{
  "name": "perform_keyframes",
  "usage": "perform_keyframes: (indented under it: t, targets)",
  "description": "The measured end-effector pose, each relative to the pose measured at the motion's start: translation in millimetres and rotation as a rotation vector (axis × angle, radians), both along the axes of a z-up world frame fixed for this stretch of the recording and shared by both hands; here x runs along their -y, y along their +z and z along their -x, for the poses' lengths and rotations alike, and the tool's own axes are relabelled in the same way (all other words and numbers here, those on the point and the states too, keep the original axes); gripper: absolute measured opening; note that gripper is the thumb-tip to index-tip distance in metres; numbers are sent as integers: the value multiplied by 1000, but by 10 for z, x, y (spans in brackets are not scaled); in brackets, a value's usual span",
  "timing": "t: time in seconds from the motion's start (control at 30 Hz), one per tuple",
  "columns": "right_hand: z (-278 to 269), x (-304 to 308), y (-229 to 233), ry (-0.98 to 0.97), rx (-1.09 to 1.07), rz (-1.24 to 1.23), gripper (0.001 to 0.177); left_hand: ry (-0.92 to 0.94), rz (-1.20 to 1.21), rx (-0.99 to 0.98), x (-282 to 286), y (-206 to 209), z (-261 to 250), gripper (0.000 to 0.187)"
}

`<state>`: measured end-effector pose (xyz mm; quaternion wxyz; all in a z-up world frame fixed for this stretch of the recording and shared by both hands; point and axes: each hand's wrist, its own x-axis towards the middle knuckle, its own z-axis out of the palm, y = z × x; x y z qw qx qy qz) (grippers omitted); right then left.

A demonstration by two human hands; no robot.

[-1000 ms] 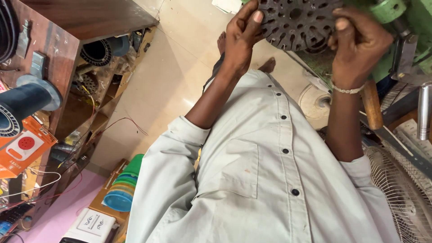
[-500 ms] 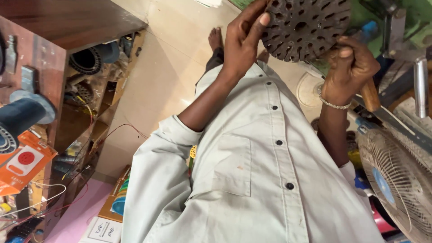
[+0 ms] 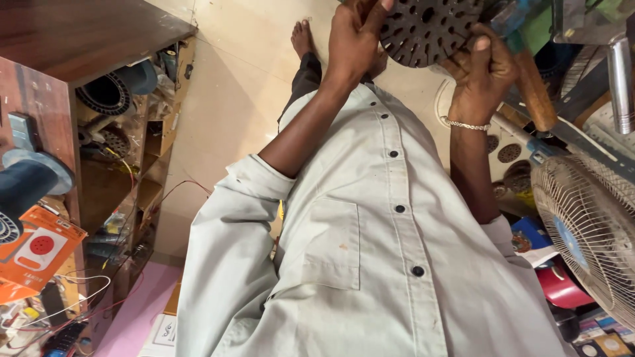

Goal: The person uses a hammer to tap a circular metal component on a green machine, then uses a chisel to scrape or clean the surface of a motor stator. The person repeatedly adjusts the metal part and works on the stator with the chisel.

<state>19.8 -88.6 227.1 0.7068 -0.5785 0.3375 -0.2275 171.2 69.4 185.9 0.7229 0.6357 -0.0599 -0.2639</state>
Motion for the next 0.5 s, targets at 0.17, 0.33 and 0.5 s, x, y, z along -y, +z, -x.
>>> perform_keyframes:
  t: [0.17,0.33,0.5]
  targets:
    - [9,-38,-42,3,31,-61,28,-17,-52,53,-19,-23,-36,32]
    - [17,-70,-72,-30,25,-17,29,16,-296,178,9,-105,6,24]
    - [25,-53,-56,-9,28,102,32,170,-304,493,92,-215,86,19]
